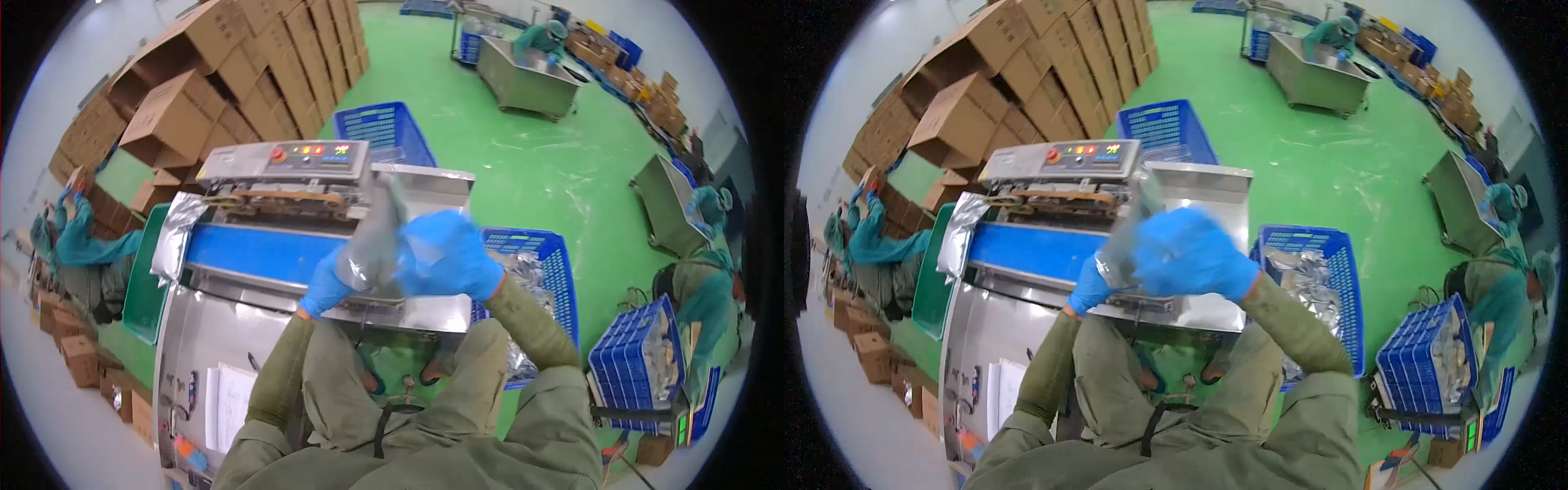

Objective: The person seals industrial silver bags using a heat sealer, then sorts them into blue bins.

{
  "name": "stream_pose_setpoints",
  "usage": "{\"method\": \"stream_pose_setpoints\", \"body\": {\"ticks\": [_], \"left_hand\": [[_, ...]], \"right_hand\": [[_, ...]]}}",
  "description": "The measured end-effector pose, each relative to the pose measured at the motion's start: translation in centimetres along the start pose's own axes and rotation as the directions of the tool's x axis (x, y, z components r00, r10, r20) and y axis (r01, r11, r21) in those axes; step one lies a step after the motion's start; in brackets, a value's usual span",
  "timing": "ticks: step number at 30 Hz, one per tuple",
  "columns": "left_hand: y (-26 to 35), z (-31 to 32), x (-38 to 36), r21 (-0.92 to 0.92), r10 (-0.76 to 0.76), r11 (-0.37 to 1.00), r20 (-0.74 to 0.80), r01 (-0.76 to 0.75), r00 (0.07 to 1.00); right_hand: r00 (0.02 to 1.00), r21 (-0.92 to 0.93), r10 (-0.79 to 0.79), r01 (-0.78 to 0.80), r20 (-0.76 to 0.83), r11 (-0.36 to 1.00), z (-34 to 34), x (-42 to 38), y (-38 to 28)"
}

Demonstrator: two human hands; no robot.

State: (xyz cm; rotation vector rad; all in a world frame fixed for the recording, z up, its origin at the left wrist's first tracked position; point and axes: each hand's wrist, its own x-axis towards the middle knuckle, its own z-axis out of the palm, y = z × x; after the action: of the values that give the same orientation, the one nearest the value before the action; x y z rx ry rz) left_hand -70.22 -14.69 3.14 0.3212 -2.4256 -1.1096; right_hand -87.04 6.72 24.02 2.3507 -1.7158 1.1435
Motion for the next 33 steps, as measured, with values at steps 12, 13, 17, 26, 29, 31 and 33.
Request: {"method": "stream_pose_setpoints", "body": {"ticks": [12, 13, 17, 26, 29, 31, 33], "left_hand": [[8.5, -8.8, 0.1, -0.172, 0.109, 0.979, -0.003, -0.108, 0.994], [9.8, -10.0, 1.3, -0.003, 0.166, 0.986, 0.067, -0.166, 0.984], [6.5, -12.5, 1.5, 0.591, 0.399, 0.7, 0.141, -0.401, 0.906], [5.8, -5.4, -0.6, -0.195, -0.033, 0.978, -0.516, -0.079, 0.856], [9.0, -5.6, 2.1, -0.325, -0.29, 0.933, -0.415, 0.157, 0.862], [5.1, -4.6, 4.4, -0.364, -0.346, 0.902, -0.292, 0.23, 0.892], [-3.0, -1.6, 5.3, -0.301, -0.439, 0.881, -0.232, 0.365, 0.868]], "right_hand": [[0.816, -0.028, 0.335, -0.393, -0.47, 0.919, 9.9, -2.0, 5.3], [0.845, -0.106, 0.287, -0.37, -0.451, 0.923, 9.7, -2.2, 5.3], [0.941, -0.452, 0.045, -0.202, -0.335, 0.869, 7.4, -6.0, 6.6], [0.716, 0.101, 0.293, -0.298, -0.634, 0.949, 9.7, -6.4, 5.3], [0.434, 0.476, 0.649, -0.447, -0.625, 0.757, 9.7, -5.8, 4.3], [0.342, 0.666, 0.812, -0.464, -0.473, 0.584, 10.1, -5.4, 5.8], [0.321, 0.737, 0.873, -0.472, -0.368, 0.484, 12.2, -6.4, 9.7]]}}
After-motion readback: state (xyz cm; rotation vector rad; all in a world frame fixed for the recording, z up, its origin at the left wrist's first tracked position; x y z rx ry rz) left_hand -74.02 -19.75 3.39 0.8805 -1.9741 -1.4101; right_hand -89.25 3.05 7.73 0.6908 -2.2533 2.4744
